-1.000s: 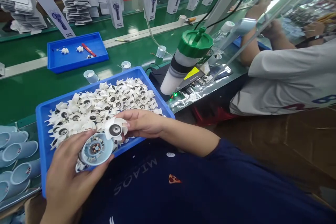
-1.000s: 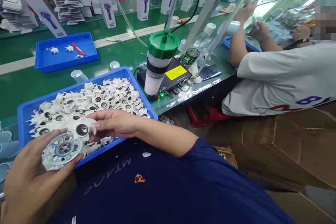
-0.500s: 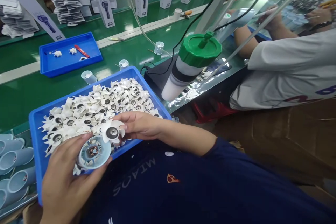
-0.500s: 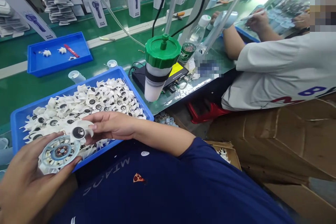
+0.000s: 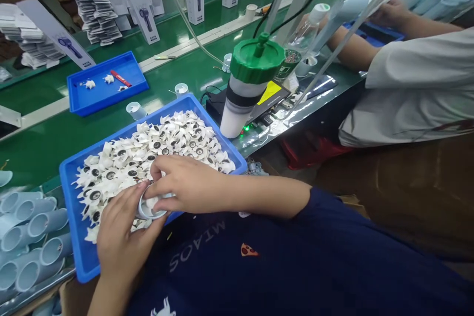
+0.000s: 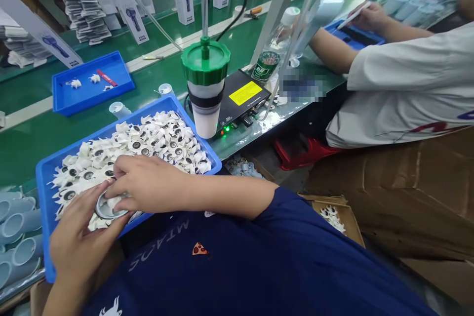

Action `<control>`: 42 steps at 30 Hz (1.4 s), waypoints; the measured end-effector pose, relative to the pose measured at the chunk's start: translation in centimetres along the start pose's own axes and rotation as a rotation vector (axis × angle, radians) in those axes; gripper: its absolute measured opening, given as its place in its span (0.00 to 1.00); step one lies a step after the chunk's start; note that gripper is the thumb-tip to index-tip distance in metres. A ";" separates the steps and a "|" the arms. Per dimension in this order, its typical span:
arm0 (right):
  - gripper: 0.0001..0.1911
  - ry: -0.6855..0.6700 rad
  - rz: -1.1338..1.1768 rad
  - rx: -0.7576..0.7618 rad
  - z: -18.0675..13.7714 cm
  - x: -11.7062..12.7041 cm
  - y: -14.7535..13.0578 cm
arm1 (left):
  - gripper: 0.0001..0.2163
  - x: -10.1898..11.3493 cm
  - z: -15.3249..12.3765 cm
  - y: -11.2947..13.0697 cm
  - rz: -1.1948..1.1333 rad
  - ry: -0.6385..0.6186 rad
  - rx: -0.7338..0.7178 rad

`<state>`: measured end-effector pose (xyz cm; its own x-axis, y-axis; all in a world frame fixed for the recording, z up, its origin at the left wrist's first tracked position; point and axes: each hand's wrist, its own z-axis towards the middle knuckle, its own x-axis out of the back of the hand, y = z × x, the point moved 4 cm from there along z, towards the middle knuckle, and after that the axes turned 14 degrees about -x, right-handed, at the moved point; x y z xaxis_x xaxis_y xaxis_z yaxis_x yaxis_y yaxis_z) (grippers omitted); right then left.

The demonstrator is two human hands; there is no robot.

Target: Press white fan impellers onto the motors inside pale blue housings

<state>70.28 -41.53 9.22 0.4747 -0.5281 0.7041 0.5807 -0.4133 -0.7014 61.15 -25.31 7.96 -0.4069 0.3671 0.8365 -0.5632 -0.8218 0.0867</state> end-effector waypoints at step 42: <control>0.40 -0.167 1.407 -0.253 -1.9 -2.0 3.7 | 0.46 -0.7 1.3 -2.0 -0.500 0.102 -0.041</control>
<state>70.19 -43.38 5.02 0.6256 -0.5168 -0.5844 -0.5487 0.2411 -0.8005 63.53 -24.48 7.93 -0.1479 0.7533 0.6408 -0.7337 -0.5181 0.4396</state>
